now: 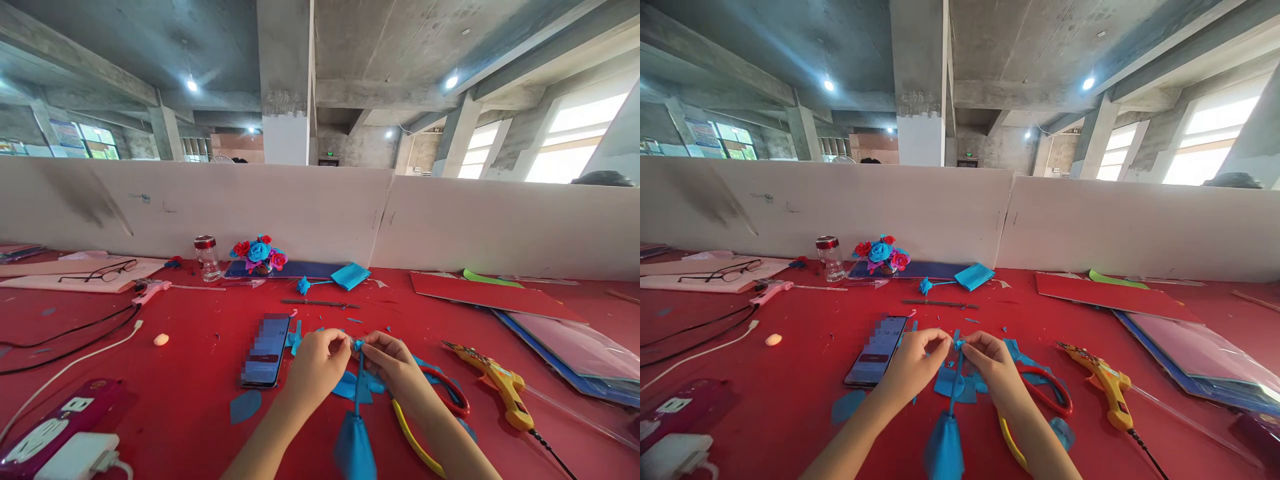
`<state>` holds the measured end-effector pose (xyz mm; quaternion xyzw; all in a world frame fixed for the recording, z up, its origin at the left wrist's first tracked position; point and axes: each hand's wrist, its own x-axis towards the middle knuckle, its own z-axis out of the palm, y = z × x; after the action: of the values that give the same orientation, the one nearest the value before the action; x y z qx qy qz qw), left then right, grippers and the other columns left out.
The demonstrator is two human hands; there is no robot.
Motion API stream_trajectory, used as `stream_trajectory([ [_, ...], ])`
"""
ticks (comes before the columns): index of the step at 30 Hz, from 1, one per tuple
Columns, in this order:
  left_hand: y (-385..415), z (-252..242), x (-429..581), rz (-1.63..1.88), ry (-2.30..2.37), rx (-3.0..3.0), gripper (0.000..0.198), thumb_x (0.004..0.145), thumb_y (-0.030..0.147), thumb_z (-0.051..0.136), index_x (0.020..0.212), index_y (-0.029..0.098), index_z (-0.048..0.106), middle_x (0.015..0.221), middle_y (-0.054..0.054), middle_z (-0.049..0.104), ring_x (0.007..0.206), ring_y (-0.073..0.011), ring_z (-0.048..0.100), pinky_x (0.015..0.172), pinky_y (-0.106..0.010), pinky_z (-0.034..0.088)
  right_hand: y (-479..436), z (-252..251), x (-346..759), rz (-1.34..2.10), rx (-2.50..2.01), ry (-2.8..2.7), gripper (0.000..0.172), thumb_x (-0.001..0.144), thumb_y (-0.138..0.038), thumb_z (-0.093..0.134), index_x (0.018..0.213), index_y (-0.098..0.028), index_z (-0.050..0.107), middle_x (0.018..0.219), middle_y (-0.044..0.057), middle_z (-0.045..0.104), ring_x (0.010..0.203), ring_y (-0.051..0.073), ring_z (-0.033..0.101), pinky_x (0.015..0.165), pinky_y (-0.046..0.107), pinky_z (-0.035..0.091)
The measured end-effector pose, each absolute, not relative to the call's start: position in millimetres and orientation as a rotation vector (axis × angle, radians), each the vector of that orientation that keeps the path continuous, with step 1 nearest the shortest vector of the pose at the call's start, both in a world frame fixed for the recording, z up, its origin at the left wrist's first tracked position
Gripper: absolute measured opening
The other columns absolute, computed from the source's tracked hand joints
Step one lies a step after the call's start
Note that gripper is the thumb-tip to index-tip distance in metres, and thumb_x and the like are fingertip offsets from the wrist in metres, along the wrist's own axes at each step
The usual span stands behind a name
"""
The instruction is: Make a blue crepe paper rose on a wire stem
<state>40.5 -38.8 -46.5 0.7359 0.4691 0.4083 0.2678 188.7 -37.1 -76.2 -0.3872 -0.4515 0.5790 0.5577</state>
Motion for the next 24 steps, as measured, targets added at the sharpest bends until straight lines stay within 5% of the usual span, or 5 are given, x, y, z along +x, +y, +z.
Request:
stream_trajectory([
  [7, -36.1, -50.2, 41.0, 1.114, 1.185, 1.902, 0.023, 0.077, 0.033, 0.048, 0.08, 0.017, 0.064, 0.077, -0.003, 0.068, 0.071, -0.0154, 0.061, 0.063, -0.021, 0.044, -36.1, -75.9, 189.9, 1.326, -0.933, -1.162, 0.027, 0.059, -0.038, 0.072, 0.064, -0.015, 0.057, 0.047, -0.004, 0.053, 0.041, 0.007, 0.044, 0.041, 0.019, 0.03],
  [15, -40.6, -47.1, 41.8, 1.139, 1.269, 2.141, 0.022, 0.08, 0.022, 0.04, 0.071, 0.018, 0.059, 0.073, -0.003, 0.065, 0.068, -0.0146, 0.058, 0.06, -0.021, 0.041, -36.7, -77.7, 190.2, 1.28, -0.948, -1.165, 0.026, 0.06, -0.036, 0.071, 0.062, -0.015, 0.055, 0.047, -0.004, 0.053, 0.04, 0.006, 0.043, 0.04, 0.019, 0.028],
  [20, -38.9, -46.9, 40.7, 1.169, 1.363, 2.115, 0.027, 0.084, 0.029, 0.038, 0.071, 0.017, 0.058, 0.068, -0.004, 0.064, 0.063, -0.0145, 0.058, 0.057, -0.022, 0.042, -38.7, -72.2, 190.5, 1.316, -0.936, -1.101, 0.027, 0.055, -0.035, 0.074, 0.061, -0.016, 0.056, 0.048, -0.004, 0.055, 0.042, 0.007, 0.045, 0.042, 0.019, 0.031],
  [24, -42.9, -46.9, 40.3, 1.226, 1.139, 2.159, 0.023, 0.079, 0.029, 0.049, 0.096, 0.019, 0.06, 0.092, -0.004, 0.066, 0.083, -0.0166, 0.059, 0.075, -0.026, 0.046, -40.8, -67.7, 190.7, 1.383, -0.911, -1.034, 0.026, 0.054, -0.034, 0.075, 0.06, -0.016, 0.057, 0.046, -0.004, 0.052, 0.041, 0.007, 0.044, 0.043, 0.019, 0.032],
])
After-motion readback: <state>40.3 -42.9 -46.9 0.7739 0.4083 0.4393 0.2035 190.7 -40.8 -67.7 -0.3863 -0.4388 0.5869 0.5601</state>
